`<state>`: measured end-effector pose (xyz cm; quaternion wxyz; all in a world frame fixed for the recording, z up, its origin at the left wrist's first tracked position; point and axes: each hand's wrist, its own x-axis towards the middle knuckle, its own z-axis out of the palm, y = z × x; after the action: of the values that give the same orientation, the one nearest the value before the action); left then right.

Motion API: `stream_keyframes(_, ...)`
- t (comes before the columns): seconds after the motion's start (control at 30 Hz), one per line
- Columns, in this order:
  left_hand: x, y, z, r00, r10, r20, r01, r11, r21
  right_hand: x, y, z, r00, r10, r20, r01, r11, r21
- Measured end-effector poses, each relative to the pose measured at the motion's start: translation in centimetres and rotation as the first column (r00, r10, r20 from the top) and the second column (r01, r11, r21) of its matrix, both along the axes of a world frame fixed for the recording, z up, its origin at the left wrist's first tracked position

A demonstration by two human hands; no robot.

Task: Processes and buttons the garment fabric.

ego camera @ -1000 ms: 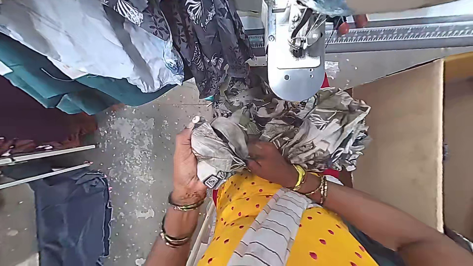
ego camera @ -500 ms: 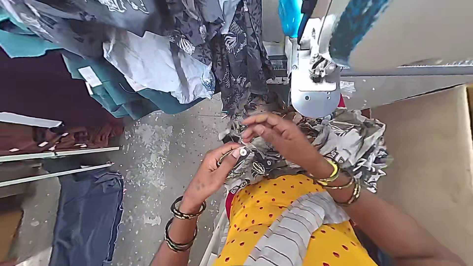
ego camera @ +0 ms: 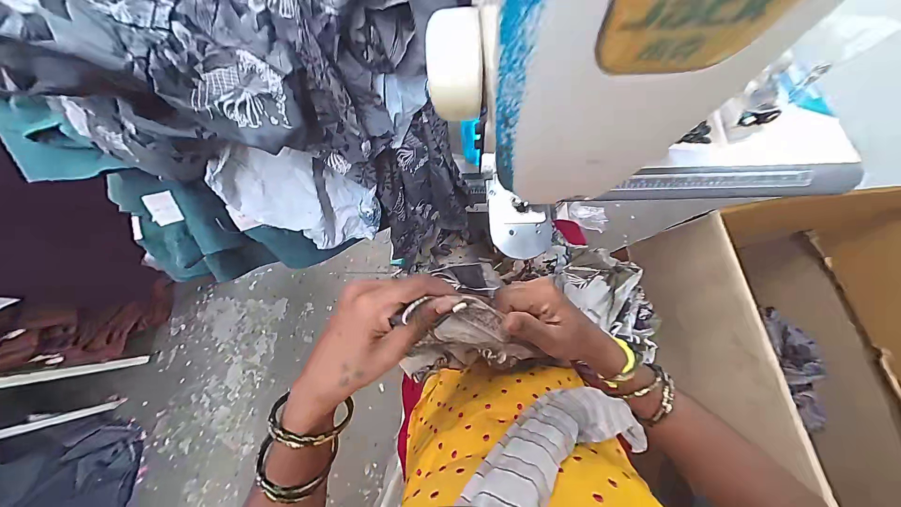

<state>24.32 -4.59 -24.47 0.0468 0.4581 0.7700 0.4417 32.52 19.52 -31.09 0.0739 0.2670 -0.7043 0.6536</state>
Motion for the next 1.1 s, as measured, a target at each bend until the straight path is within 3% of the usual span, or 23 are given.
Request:
stream_keyframes(0.13, -2.2, 3.2, -1.2, 0.993, 0.117, 0.007, -0.117, 0.993, 0.025, 0.8, 3.9, 3.3, 0.94, -0.341, -0.002, 0.33, 0.91, 0.252)
stream_keyframes(0.23, -2.6, 7.2, -2.5, 0.93, 0.237, 0.283, -0.247, 0.969, -0.001, -0.6, 7.1, 4.8, 0.781, -0.625, -0.012, 0.546, 0.673, 0.499)
stream_keyframes(0.3, -2.6, 9.1, -2.8, 0.843, 0.293, 0.452, -0.31, 0.95, -0.036, -1.7, 8.8, 4.9, 0.715, -0.699, 0.001, 0.567, 0.581, 0.583)
stream_keyframes(0.43, -2.3, 10.2, -2.6, 0.786, 0.291, 0.545, -0.333, 0.943, -0.022, -2.2, 8.5, 6.4, 0.705, -0.696, -0.137, 0.621, 0.511, 0.595)
stream_keyframes(0.53, -1.9, 10.2, -2.5, 0.779, 0.29, 0.556, -0.34, 0.94, -0.014, -2.1, 6.1, 7.7, 0.698, -0.676, -0.236, 0.677, 0.516, 0.525)
stream_keyframes(0.7, -0.6, 10.2, -2.5, 0.784, 0.306, 0.54, -0.364, 0.931, 0.001, -2.4, 3.9, 7.9, 0.712, -0.677, -0.188, 0.618, 0.476, 0.626)
stream_keyframes(0.9, 0.2, 10.0, -2.8, 0.834, 0.29, 0.469, -0.349, 0.936, 0.042, -2.7, 3.3, 8.5, 0.687, -0.678, -0.26, 0.632, 0.382, 0.674)
stream_keyframes(1.1, 0.1, 10.0, -2.7, 0.815, 0.245, 0.525, -0.338, 0.937, 0.086, -2.8, 3.5, 8.4, 0.728, -0.503, -0.466, 0.647, 0.277, 0.71)
